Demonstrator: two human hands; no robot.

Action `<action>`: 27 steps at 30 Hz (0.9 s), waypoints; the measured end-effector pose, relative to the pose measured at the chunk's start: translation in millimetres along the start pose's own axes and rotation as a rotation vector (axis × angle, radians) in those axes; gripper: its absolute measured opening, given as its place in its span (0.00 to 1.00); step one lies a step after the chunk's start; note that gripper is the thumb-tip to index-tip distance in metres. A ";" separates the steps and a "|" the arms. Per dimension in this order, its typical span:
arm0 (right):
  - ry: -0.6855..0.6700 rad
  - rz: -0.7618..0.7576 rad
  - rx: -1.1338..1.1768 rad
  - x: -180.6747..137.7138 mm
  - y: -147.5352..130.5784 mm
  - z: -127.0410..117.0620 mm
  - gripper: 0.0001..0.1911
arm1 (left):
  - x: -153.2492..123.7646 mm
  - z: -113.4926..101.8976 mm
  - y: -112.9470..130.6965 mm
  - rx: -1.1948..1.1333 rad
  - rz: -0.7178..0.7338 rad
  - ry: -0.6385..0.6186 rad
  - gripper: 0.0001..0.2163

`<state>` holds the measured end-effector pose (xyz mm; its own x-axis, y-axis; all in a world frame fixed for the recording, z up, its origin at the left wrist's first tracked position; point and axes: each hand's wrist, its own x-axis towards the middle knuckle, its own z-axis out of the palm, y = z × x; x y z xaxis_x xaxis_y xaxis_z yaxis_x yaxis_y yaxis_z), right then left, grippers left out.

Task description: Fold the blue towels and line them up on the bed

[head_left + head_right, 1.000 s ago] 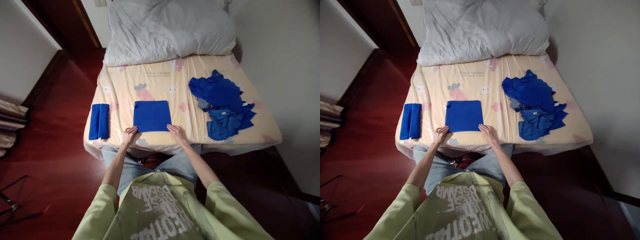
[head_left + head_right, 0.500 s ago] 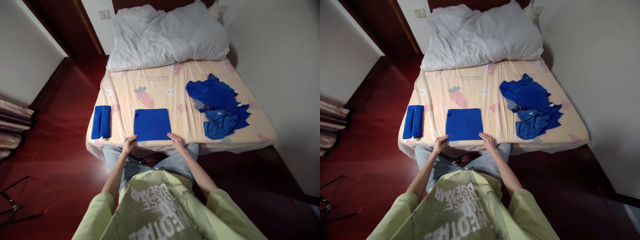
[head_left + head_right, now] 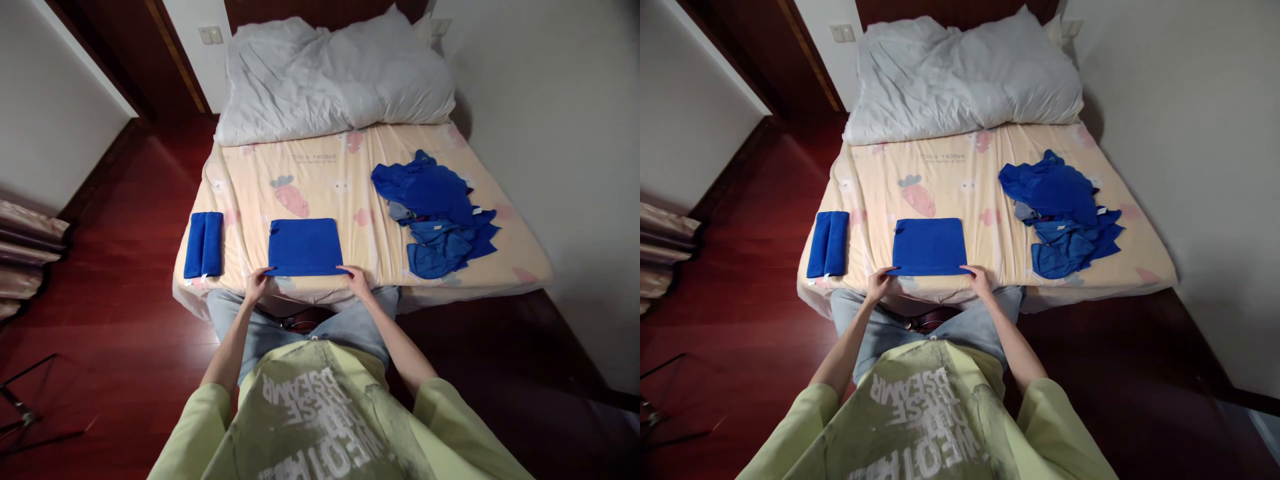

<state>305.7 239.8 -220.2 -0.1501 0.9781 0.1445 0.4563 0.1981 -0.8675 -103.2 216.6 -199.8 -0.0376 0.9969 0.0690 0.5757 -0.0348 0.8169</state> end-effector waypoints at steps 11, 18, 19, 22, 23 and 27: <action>0.102 0.165 0.080 11.8 7.8 4.5 0.22 | 9.8 2.9 1.9 -0.089 -0.016 0.078 0.21; 0.138 0.187 0.029 17.8 2.7 8.7 0.27 | 14.4 0.7 2.2 0.077 -0.073 0.022 0.18; 0.135 0.187 0.019 19.2 2.5 9.0 0.27 | 16.2 0.7 2.0 0.093 -0.084 0.015 0.17; 0.133 0.192 -0.020 23.5 4.5 9.7 0.28 | 23.7 2.3 2.1 0.150 -0.130 -0.004 0.15; 0.136 0.196 -0.032 25.0 5.6 9.9 0.27 | 26.6 3.4 2.7 0.174 -0.149 -0.007 0.14; 0.150 0.238 -0.035 30.6 8.7 11.0 0.25 | 37.3 8.3 7.7 0.269 -0.224 -0.001 0.11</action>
<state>295.5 270.7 -228.5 0.0957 0.9954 0.0097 0.4938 -0.0390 -0.8687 -93.4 254.1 -195.6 -0.1869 0.9777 -0.0960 0.7477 0.2050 0.6316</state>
